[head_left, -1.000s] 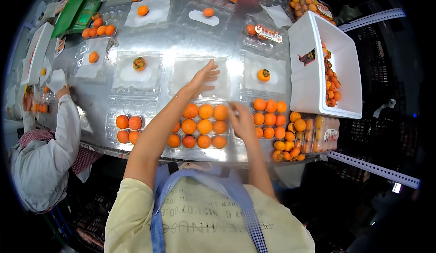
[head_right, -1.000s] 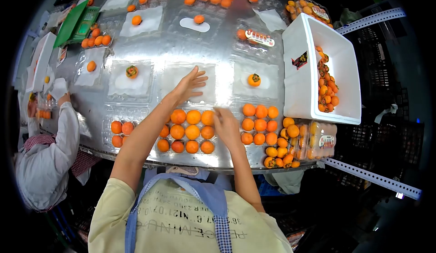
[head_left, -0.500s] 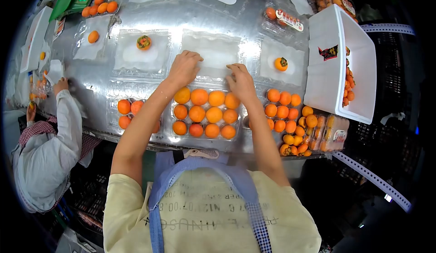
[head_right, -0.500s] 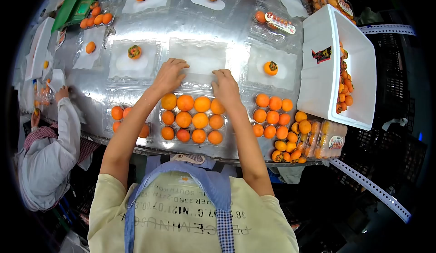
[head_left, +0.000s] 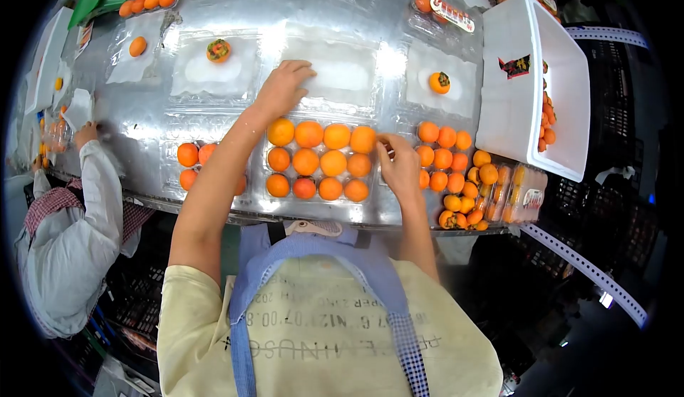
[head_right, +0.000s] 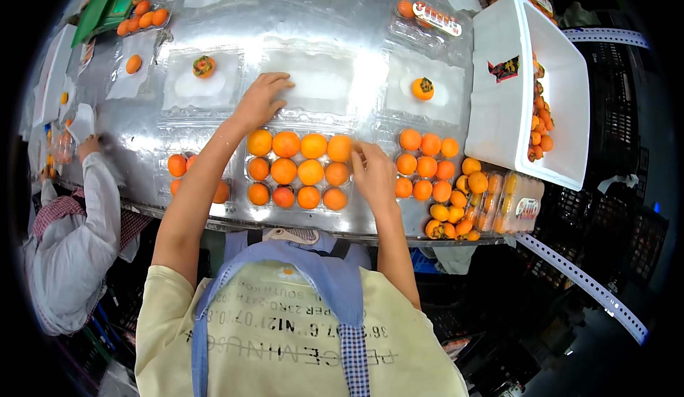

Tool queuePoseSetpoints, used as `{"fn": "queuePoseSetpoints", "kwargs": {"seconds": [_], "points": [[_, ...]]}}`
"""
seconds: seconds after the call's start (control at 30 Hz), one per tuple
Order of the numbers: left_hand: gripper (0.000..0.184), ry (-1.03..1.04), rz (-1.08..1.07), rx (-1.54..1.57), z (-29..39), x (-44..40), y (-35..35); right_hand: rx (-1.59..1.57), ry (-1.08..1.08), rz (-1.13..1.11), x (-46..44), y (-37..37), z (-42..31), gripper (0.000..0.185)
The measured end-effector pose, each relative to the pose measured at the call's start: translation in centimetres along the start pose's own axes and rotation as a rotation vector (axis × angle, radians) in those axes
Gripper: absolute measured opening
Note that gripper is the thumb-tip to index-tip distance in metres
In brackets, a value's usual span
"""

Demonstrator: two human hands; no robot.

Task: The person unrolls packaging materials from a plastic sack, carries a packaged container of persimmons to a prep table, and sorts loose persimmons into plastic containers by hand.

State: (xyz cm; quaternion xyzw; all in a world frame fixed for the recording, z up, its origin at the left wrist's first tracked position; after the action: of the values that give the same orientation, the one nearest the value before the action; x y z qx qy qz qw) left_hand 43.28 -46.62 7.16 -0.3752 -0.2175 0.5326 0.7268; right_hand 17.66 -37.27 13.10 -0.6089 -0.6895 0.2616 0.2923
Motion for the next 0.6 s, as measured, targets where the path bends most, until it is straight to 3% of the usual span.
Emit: {"fn": "queuePoseSetpoints", "kwargs": {"seconds": [0.2, 0.43, 0.6], "points": [[0.041, 0.021, 0.026, 0.010, 0.1, 0.1, -0.1, 0.197, 0.105, -0.110, 4.1, 1.1, 1.8, 0.021], [0.044, -0.021, -0.021, -0.011, -0.3, 0.0, 0.3, 0.093, 0.285, -0.164, 4.8, 1.4, 1.8, 0.028], [0.042, -0.027, -0.027, -0.018, 0.3, 0.1, 0.0, 0.137, 0.169, -0.192, 4.6, 1.7, 2.8, 0.027]]}}
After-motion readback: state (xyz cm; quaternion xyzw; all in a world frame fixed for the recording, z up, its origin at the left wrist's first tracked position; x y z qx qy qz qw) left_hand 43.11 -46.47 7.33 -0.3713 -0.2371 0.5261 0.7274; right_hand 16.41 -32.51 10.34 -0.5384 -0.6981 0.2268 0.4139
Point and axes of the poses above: each hand's wrist, its own x-axis away from the middle knuckle, its own y-axis out of the palm, z = x × y, the point moved 4 cm from there along -x, towards the middle knuckle, and after that the axes turned 1 degree about -y, right-handed, at the moved point
